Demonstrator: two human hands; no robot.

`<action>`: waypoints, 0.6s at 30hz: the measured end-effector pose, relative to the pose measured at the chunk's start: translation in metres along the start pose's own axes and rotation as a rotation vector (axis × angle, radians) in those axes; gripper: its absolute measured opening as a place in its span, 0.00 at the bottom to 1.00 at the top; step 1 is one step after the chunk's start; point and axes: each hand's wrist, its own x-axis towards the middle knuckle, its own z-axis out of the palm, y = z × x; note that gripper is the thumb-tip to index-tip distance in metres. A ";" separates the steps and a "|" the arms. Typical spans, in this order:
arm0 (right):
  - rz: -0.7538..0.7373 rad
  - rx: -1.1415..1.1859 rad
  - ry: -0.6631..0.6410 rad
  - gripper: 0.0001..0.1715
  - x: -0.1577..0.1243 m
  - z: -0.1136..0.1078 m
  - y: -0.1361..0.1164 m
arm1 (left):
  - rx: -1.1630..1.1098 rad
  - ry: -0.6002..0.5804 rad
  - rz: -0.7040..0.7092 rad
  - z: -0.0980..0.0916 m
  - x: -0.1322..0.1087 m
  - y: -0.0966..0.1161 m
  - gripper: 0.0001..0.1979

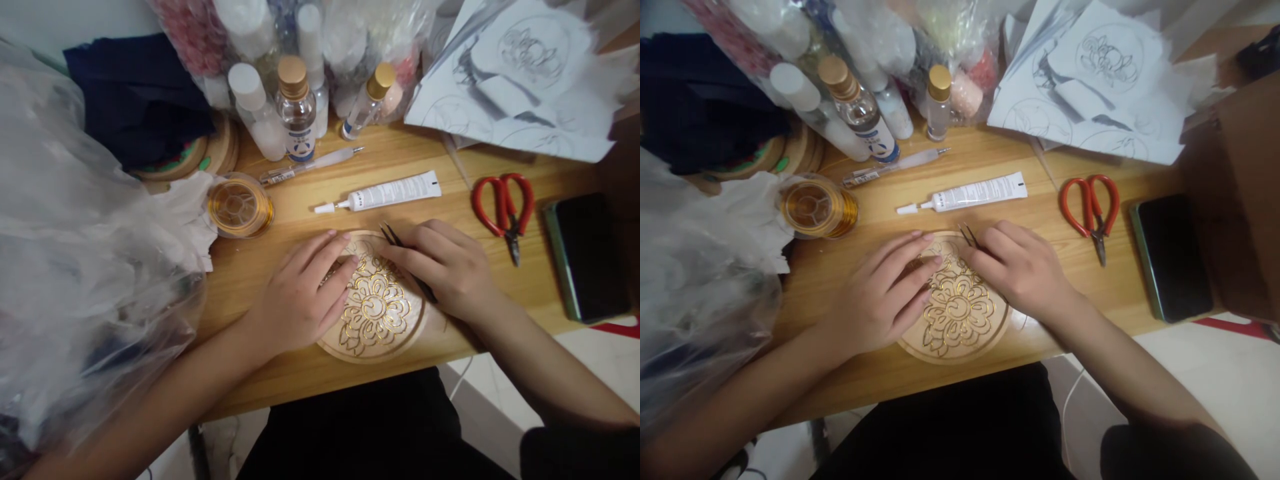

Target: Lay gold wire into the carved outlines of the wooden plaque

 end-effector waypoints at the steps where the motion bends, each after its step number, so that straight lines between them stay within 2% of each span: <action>1: -0.005 -0.003 0.009 0.13 0.000 0.000 0.000 | 0.001 -0.003 0.001 0.000 0.000 0.000 0.17; 18: -0.017 -0.004 0.034 0.10 0.000 0.002 0.000 | 0.049 -0.020 0.023 -0.001 0.001 0.000 0.16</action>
